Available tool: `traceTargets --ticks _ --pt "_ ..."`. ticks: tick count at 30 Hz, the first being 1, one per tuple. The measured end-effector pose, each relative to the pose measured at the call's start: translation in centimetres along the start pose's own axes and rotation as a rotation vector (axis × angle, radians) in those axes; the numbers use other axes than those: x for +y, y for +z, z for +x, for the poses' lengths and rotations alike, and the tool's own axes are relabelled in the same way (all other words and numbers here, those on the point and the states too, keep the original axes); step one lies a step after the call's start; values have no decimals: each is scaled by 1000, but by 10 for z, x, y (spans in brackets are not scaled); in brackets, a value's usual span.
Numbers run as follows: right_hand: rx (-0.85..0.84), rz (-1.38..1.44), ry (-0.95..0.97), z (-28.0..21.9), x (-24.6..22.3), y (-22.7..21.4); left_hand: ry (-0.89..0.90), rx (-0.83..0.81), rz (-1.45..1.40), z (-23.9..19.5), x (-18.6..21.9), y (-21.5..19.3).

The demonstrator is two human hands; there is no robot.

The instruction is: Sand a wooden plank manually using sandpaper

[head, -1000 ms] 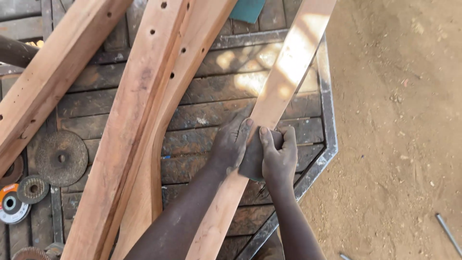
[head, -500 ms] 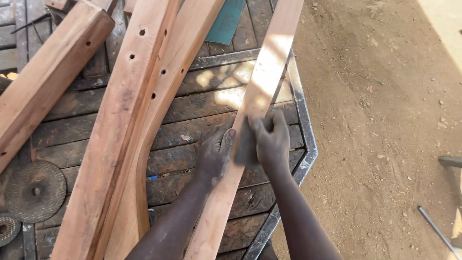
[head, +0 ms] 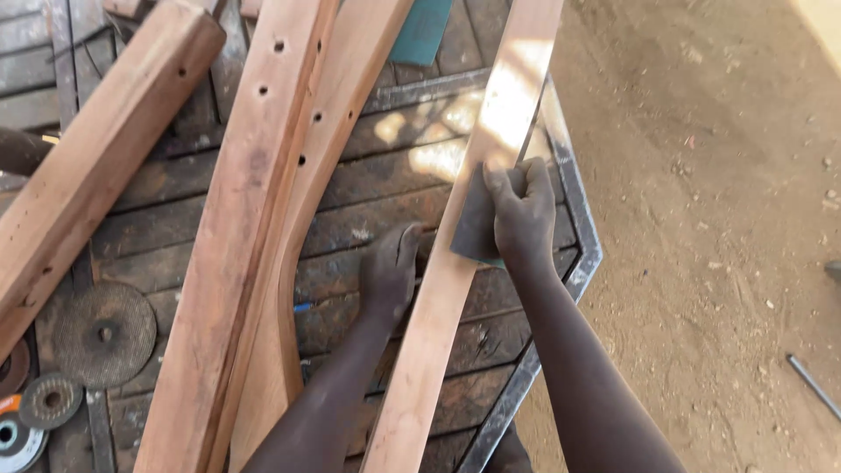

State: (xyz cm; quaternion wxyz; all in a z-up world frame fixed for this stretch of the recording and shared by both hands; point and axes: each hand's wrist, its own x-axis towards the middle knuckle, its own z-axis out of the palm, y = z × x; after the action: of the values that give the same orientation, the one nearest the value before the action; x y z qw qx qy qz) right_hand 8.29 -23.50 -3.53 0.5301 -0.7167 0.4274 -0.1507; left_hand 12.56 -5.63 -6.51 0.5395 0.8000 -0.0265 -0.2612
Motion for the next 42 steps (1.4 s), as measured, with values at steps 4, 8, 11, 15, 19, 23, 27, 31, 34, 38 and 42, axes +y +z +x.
traceTargets --ticks 4,8,11,15,19,23,27,31,34,38,42 --pt "2 75 17 -52 10 4 534 349 569 39 -28 15" --pt "13 103 -46 -45 -2 -2 684 478 769 51 -11 17" --pt "114 131 -113 -5 5 10 732 603 859 67 -15 24" --pt "62 77 47 -50 -11 -2 729 569 912 61 0 18" --pt "12 6 51 -16 -6 -14 649 512 926 62 -6 13" --pt "111 -97 -64 21 -24 -16 639 534 929 59 -1 18" --pt "26 -88 14 -20 -29 -12 587 511 957 61 -7 19" --pt "-126 97 320 -38 -35 -10 519 483 978 61 5 22" --pt "-82 35 389 -54 -32 -3 526 488 978 60 4 22" --pt "-32 -67 345 -65 -37 -3 603 537 1031 59 4 22" --pt "67 -21 131 -4 -25 -9 530 446 991 58 -5 22"
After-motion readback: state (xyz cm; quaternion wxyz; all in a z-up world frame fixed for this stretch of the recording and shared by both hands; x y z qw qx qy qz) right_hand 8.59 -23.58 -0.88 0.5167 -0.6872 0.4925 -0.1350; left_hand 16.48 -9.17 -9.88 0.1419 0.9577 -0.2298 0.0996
